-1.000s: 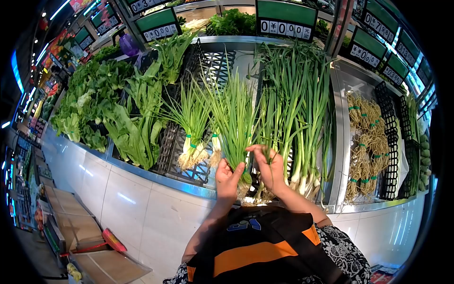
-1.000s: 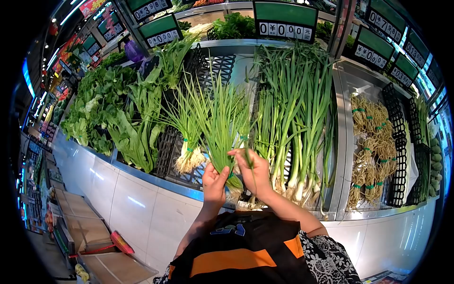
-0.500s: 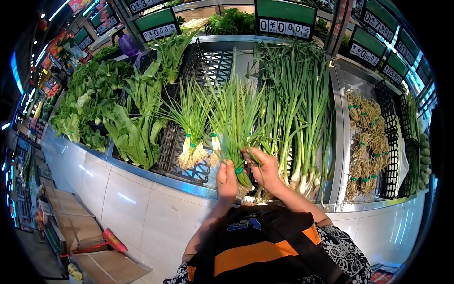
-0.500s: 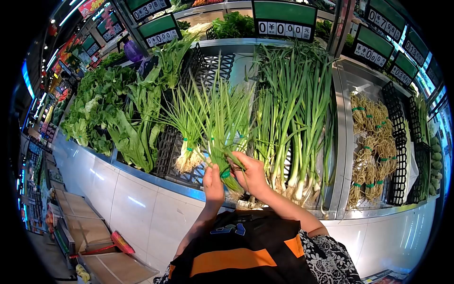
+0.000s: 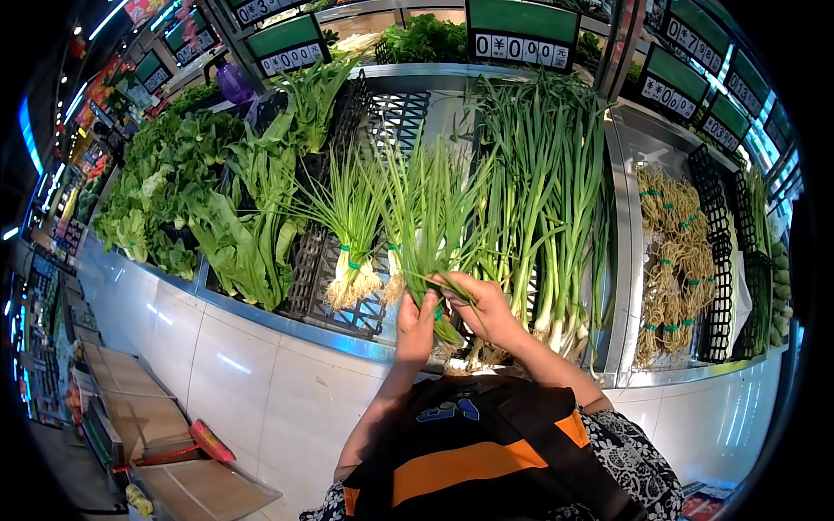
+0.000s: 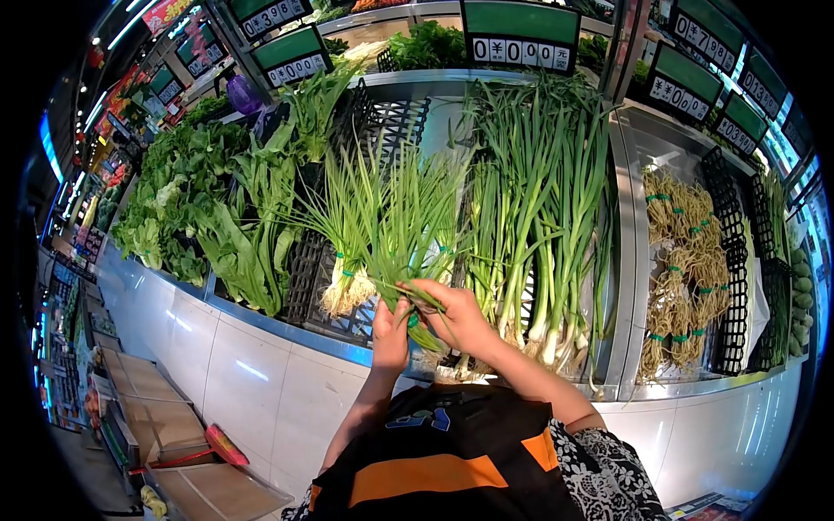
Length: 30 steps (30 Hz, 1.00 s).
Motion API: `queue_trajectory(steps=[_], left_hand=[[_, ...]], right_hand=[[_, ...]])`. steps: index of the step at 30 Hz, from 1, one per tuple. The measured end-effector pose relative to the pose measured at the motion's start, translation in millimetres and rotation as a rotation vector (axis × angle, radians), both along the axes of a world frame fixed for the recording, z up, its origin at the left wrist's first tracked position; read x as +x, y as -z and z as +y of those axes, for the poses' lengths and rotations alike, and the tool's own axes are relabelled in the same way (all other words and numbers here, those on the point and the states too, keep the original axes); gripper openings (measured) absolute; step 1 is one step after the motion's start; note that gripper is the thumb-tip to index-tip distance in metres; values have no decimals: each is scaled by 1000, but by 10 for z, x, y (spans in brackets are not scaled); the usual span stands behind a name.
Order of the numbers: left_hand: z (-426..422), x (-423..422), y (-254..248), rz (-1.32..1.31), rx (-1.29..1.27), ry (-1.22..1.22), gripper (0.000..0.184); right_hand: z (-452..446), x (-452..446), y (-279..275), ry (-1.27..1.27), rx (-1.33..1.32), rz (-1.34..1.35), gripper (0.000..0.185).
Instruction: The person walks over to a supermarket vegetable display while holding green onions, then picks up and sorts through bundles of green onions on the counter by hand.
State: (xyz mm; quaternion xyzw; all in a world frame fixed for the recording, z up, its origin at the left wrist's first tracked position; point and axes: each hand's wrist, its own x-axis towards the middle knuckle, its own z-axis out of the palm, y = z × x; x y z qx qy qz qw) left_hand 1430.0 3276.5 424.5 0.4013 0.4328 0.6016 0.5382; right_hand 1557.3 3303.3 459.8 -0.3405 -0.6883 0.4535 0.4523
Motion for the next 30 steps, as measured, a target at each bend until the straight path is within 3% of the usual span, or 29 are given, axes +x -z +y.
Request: queue_trajectory(steps=[6,9,11,15,30], left_hand=[[4,33,-37,-66,16,-7,22],[2,23,17,-63,8,-8,22],[18,55,39,68,72,-72,22],[-8,101,-71,317,207,-156,23],[-31,124,-9,259,116,-131,22]], right_hand=[[-4,-51,-24,96,-133,84,22],[24,-60,-39,147,-152,-34,20],[80,-123,20,346,242,-52,18],[60,-141,-135,380,184,-85,17],[77,-85,-158,361,12,-186,17]])
